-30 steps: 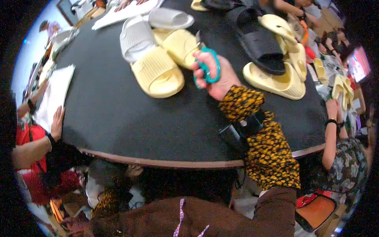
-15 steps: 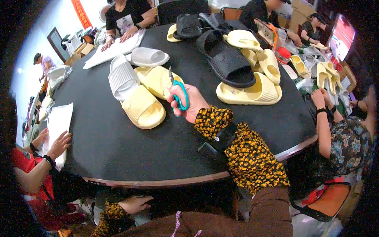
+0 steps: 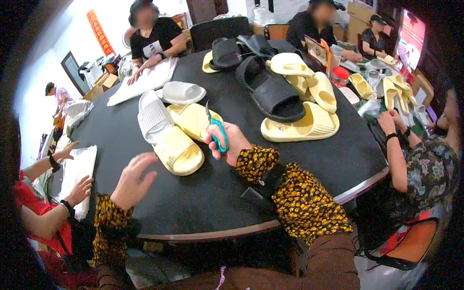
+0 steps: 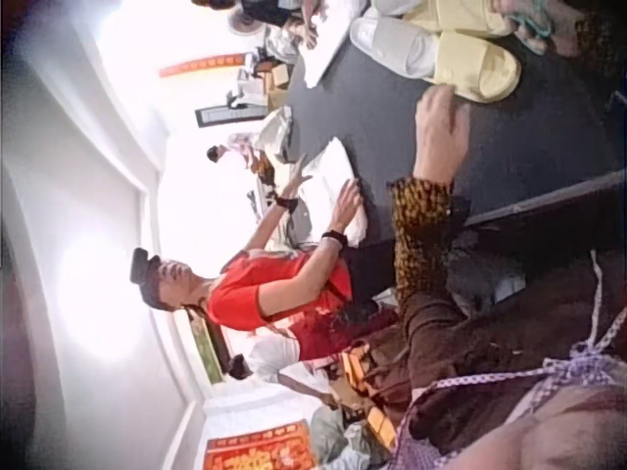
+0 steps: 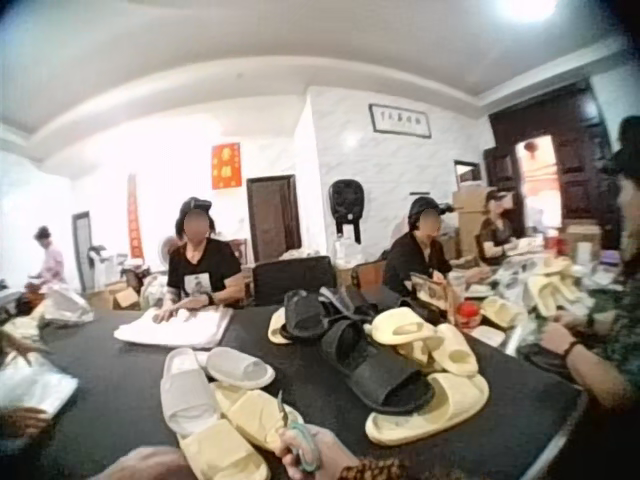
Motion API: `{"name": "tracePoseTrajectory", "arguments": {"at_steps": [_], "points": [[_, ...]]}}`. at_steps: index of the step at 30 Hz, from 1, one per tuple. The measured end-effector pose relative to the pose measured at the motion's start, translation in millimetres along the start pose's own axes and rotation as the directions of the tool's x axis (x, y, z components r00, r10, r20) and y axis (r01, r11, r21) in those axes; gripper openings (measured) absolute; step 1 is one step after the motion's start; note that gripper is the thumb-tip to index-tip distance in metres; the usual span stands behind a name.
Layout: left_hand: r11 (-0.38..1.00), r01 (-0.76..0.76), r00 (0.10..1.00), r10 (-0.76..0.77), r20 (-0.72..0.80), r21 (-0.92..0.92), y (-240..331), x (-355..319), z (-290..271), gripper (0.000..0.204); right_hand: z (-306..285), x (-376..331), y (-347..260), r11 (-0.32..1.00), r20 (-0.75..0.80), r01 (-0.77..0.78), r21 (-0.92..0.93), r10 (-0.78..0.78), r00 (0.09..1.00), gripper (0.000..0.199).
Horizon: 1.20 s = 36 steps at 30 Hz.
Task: Trimming loose threads and excess material from foam sandals using scissors.
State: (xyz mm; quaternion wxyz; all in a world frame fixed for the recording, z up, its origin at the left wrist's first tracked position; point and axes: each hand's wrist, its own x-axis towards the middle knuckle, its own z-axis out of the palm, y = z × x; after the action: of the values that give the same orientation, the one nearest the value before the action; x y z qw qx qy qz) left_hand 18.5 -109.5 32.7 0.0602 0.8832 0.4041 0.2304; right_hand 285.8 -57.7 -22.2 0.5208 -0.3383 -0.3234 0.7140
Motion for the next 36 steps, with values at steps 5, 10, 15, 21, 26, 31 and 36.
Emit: {"name": "tracePoseTrajectory", "arguments": {"at_steps": [5, 10, 15, 21, 26, 31, 36], "points": [[0.990, 0.139, 0.990, -0.138, -0.021, 0.035, -39, 51, 32, 0.039, -7, 2, 0, 1.000, 0.000, 0.018, -0.013, -0.018, 1.000, 0.014], [0.952, 0.234, 0.969, -0.212, 0.130, -0.199, -61, 96, 62, 0.048, -6, 1, -5, 0.998, -0.028, 0.057, -0.029, -0.058, 0.998, 0.013], [0.908, 0.339, 0.933, -0.290, 0.214, -0.246, -69, 122, 67, 0.048, -1, 3, -8, 0.997, -0.030, 0.082, -0.011, -0.082, 0.996, 0.017], [0.141, 0.537, 0.837, -0.215, 0.504, -0.832, -57, 127, 77, 0.046, -2, 6, -10, 0.978, -0.037, 0.207, 0.039, -0.206, 0.978, 0.017], [-0.071, 0.378, 0.908, -0.167, 0.384, -0.923, -34, 126, 75, 0.047, 3, -4, -42, 0.934, -0.075, 0.353, 0.055, -0.348, 0.934, 0.024], [-0.132, 0.171, 0.975, -0.122, 0.187, -0.976, -4, 137, 55, 0.047, -2, -9, -72, 0.810, -0.153, 0.561, 0.174, -0.540, 0.828, 0.026], [-0.124, 0.042, 0.979, -0.193, 0.065, -0.991, 9, 159, 62, 0.047, 0, -21, -84, 0.684, -0.203, 0.718, 0.130, -0.690, 0.694, 0.029]]}}
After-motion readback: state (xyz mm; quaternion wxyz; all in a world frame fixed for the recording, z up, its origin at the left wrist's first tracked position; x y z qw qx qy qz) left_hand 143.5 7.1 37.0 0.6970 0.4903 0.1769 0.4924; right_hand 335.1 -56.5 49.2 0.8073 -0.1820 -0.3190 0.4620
